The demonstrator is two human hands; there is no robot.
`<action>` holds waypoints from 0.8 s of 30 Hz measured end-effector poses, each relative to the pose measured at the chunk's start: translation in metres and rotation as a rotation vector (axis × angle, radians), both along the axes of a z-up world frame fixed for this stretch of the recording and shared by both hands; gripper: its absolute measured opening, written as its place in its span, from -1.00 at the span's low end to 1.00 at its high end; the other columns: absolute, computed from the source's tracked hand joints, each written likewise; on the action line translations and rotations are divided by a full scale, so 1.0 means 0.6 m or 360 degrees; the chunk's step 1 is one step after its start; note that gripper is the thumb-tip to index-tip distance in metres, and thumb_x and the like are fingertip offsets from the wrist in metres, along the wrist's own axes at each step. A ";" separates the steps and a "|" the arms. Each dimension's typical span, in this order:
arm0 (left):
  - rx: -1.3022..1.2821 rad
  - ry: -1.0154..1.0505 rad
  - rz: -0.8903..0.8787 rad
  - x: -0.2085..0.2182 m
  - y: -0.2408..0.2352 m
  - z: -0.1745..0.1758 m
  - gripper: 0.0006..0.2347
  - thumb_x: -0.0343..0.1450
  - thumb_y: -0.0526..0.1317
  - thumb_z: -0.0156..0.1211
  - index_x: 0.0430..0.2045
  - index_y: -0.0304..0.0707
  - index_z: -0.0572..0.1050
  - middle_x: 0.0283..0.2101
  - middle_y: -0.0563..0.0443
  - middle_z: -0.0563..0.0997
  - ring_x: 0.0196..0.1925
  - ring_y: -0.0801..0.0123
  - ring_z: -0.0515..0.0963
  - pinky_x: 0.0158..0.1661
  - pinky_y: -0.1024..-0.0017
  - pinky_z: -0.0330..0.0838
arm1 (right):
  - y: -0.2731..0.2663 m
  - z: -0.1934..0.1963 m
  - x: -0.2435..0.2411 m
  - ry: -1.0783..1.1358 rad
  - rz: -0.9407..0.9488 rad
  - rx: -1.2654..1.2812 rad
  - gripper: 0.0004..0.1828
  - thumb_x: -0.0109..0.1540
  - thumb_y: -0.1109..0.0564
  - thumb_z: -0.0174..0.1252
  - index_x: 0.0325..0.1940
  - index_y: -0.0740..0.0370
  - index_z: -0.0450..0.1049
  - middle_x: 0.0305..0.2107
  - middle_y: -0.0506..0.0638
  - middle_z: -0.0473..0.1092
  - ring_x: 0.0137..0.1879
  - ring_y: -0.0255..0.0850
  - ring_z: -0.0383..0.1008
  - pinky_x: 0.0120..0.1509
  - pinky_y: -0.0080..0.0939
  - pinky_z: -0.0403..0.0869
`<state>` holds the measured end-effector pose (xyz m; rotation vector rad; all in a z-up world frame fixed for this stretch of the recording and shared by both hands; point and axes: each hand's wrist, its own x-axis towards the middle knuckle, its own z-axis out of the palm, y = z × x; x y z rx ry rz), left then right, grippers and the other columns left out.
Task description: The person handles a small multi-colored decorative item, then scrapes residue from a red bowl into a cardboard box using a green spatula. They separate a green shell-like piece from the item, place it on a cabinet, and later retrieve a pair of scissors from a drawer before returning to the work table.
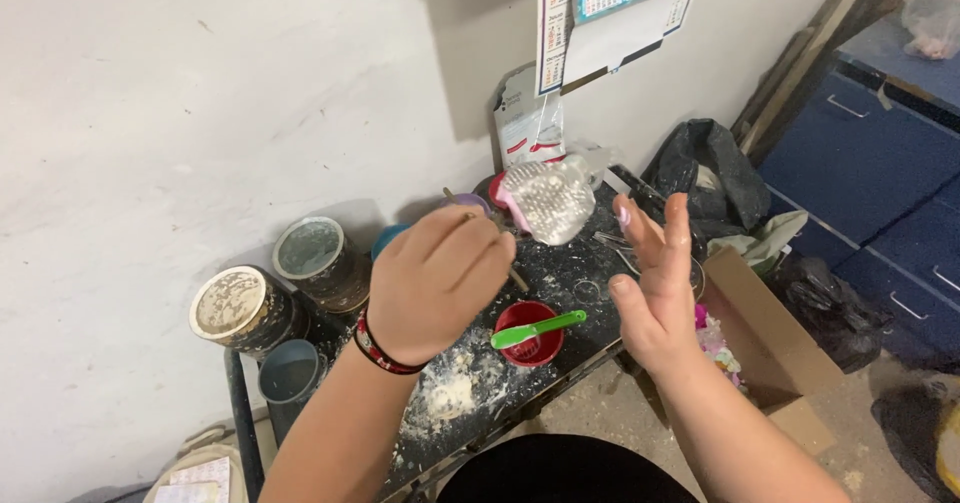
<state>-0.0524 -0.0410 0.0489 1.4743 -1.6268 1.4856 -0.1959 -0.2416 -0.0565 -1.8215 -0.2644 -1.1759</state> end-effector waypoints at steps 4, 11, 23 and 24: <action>0.0004 -0.0113 -0.0005 -0.011 0.001 -0.004 -0.91 0.40 -0.31 0.40 -0.41 -0.16 0.56 -0.33 0.03 0.51 -0.27 0.23 0.61 -0.20 0.41 0.64 | -0.011 -0.011 -0.003 0.0032 -0.0019 0.0042 -0.06 0.35 0.11 -0.07 0.63 0.36 -0.48 0.42 0.44 0.14 0.60 0.25 0.02 0.64 0.33 0.05; 0.0070 -0.0127 -0.0036 -0.014 0.011 0.006 -0.90 0.44 -0.32 0.35 -0.42 -0.16 0.51 -0.34 0.05 0.46 -0.28 0.27 0.58 -0.25 0.44 0.61 | -0.030 -0.037 -0.006 0.0053 0.0027 0.0142 -0.10 0.40 0.12 -0.09 0.67 0.23 -0.46 0.42 0.30 0.20 0.62 0.12 0.04 0.66 0.13 0.09; 0.0313 0.0216 0.0285 0.029 0.178 -0.081 -0.77 0.43 -0.47 0.26 -0.47 -0.04 0.39 -0.29 0.13 0.34 -0.40 0.38 0.42 -0.51 0.52 0.41 | -0.041 -0.182 -0.015 0.0943 0.0511 0.0684 -0.10 0.31 0.28 -0.06 0.69 0.14 -0.26 0.25 0.38 0.34 0.22 0.20 0.46 0.25 0.17 0.46; 0.0317 0.0231 0.0323 0.032 0.201 -0.109 -0.77 0.43 -0.47 0.26 -0.47 -0.04 0.39 -0.29 0.13 0.34 -0.40 0.38 0.42 -0.51 0.52 0.41 | -0.035 -0.187 -0.016 0.0963 0.0548 0.0680 -0.10 0.31 0.28 -0.06 0.69 0.14 -0.26 0.25 0.38 0.34 0.22 0.20 0.46 0.25 0.17 0.46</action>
